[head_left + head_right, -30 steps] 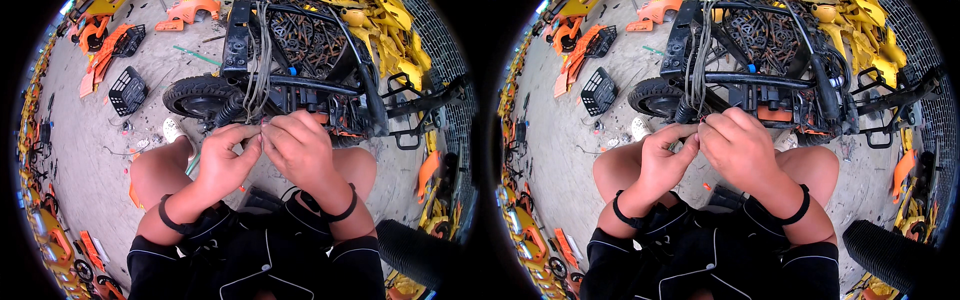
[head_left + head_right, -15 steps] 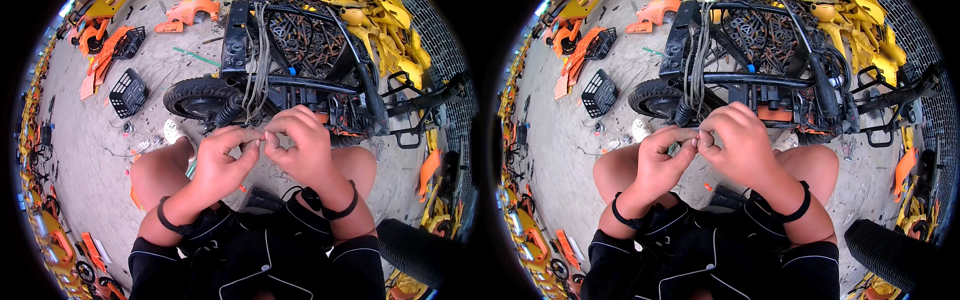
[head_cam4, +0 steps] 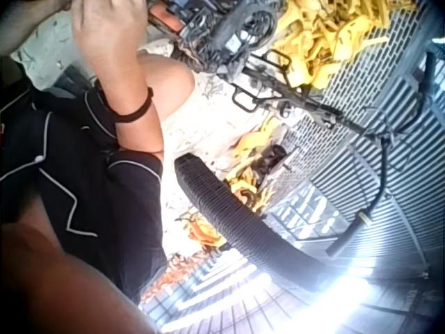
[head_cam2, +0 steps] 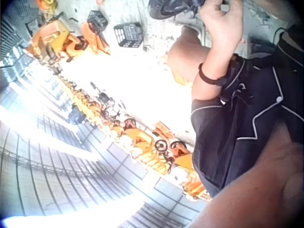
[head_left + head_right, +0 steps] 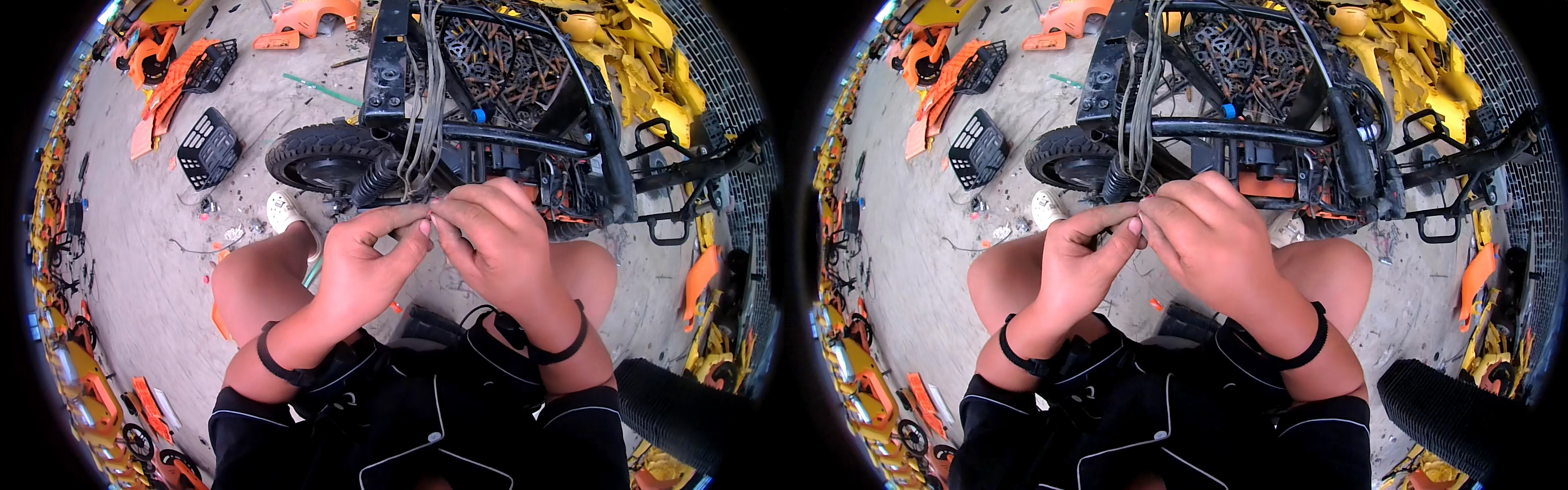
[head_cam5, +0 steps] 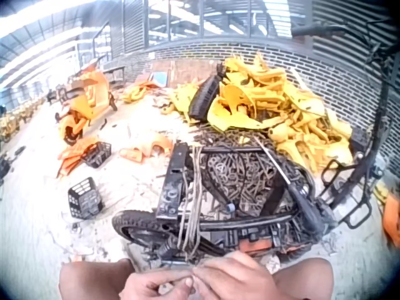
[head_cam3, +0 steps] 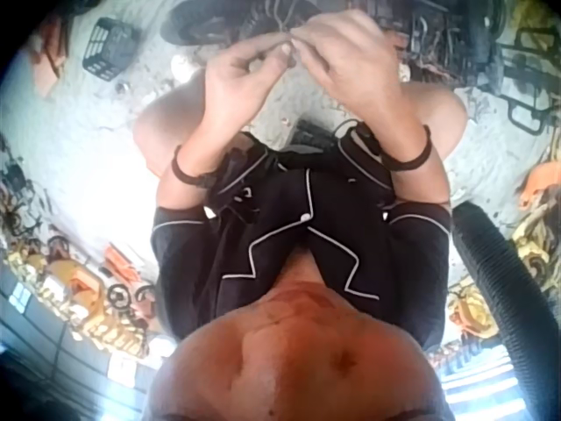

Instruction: The person connects electrical wires on the frame of a motorcycle by hand, twisting the ends of two wires together.

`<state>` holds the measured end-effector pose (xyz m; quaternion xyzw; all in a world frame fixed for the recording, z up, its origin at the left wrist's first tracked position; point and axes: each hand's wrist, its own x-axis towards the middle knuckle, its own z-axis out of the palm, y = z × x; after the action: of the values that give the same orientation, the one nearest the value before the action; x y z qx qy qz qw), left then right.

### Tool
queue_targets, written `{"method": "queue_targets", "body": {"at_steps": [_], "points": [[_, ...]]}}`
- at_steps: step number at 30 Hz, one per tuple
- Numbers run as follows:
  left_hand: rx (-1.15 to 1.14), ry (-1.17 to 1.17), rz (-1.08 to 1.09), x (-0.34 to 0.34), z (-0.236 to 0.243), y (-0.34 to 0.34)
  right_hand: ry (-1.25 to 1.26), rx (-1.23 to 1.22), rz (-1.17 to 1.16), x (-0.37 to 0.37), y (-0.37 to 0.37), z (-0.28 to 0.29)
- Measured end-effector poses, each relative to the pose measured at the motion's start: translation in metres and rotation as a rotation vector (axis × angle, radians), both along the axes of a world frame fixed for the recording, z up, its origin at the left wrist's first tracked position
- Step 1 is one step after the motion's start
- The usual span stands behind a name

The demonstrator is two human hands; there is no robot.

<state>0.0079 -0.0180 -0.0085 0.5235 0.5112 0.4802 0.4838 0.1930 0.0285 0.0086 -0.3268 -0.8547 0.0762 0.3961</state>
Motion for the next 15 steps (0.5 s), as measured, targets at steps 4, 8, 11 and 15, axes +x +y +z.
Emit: {"method": "queue_targets", "body": {"at_steps": [4, 8, 11, 15], "points": [[0.050, 0.035, 0.041, 0.004, -0.003, 0.002, -0.099, 0.136, -0.001, 0.001, 0.000, -0.004], [0.114, 0.123, 0.072, 0.006, -0.002, 0.001, -0.183, 0.201, 0.036, 0.001, -0.001, -0.001], [0.176, 0.208, 0.085, 0.006, 0.000, 0.001, -0.189, 0.173, 0.058, 0.000, -0.003, 0.000], [0.235, 0.386, 0.036, 0.001, 0.005, 0.000, -0.153, 0.186, 0.062, -0.002, -0.004, -0.002]]}}
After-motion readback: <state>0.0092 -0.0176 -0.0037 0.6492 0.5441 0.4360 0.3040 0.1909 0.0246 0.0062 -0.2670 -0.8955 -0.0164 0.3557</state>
